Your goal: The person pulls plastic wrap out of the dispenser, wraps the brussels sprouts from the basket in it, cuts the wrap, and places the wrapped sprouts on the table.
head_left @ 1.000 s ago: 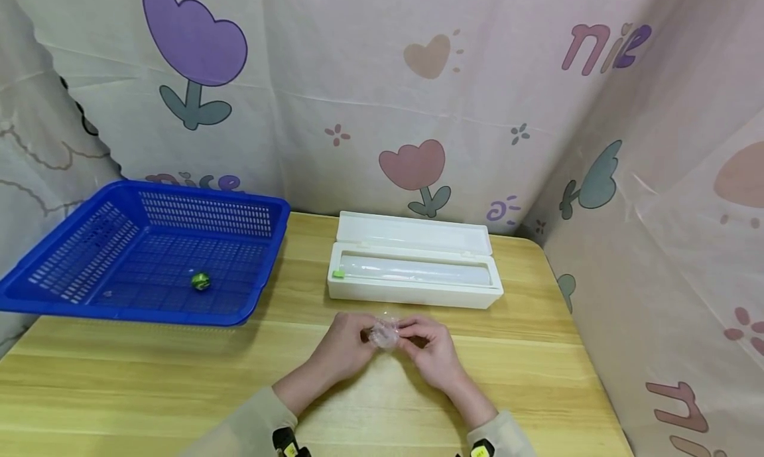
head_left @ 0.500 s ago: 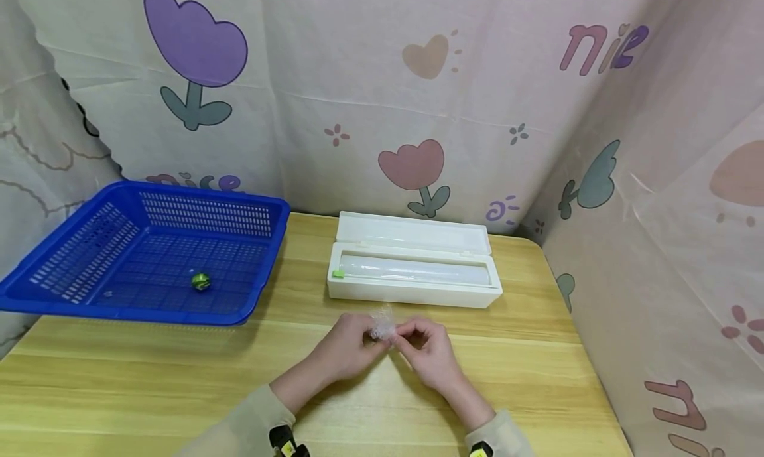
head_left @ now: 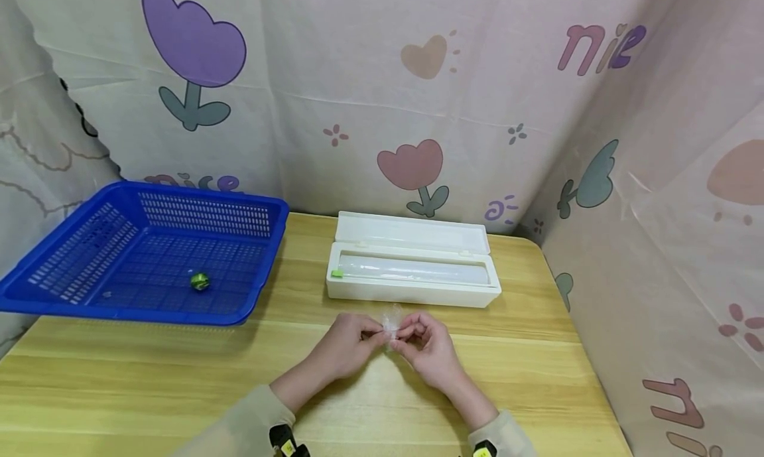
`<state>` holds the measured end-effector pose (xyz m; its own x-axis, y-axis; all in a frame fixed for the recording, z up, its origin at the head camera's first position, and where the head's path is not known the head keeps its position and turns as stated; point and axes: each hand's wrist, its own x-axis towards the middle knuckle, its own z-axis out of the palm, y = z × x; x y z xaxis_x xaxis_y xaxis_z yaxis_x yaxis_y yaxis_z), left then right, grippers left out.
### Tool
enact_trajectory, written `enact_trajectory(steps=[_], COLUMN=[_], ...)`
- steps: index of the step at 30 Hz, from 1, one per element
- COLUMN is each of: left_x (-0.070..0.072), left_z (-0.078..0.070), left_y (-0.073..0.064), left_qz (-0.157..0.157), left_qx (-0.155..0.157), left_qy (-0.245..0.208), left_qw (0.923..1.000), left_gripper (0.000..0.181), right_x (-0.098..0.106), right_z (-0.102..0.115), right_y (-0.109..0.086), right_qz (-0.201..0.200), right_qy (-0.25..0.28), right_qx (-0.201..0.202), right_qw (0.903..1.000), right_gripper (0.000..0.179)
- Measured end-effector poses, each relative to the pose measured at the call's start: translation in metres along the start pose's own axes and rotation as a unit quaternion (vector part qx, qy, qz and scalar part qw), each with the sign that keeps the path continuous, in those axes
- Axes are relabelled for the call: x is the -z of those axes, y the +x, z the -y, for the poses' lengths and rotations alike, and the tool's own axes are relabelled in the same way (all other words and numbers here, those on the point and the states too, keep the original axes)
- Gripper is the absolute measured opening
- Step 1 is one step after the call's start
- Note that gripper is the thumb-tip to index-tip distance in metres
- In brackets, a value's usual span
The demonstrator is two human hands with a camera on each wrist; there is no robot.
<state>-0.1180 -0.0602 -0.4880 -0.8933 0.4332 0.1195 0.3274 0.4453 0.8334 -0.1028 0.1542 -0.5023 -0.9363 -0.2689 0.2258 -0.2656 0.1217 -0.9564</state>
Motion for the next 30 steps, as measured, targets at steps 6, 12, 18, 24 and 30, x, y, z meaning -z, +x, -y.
enact_trajectory(steps=[6,12,18,24,30], left_x=[-0.002,-0.003,-0.004,-0.002,0.001], left_z=[0.003,0.001,0.0,-0.001,-0.001], left_y=[0.002,0.003,0.001,-0.002,-0.006], left_qz=[-0.021,-0.018,-0.025,-0.028,-0.03], left_qx=[0.029,0.033,0.013,0.014,0.031], left_qy=[-0.02,-0.048,-0.059,-0.054,-0.056], left_qw=[0.9992,0.9982,0.9978,0.998,0.9975], left_gripper=[0.008,0.006,0.006,0.005,0.006], right_x=[0.003,0.008,0.006,0.003,0.004], right_z=[0.0,-0.001,0.006,0.014,0.023], right_y=[0.0,0.002,0.005,0.012,0.018], right_qz=[0.006,0.026,0.012,-0.022,0.009], right_qy=[-0.012,-0.004,-0.014,0.021,-0.008], right_qx=[-0.002,0.005,-0.052,-0.148,-0.183], right_qw=[0.9999,0.9996,0.9985,0.9886,0.9831], right_gripper=[0.032,0.019,0.016,0.026,0.026])
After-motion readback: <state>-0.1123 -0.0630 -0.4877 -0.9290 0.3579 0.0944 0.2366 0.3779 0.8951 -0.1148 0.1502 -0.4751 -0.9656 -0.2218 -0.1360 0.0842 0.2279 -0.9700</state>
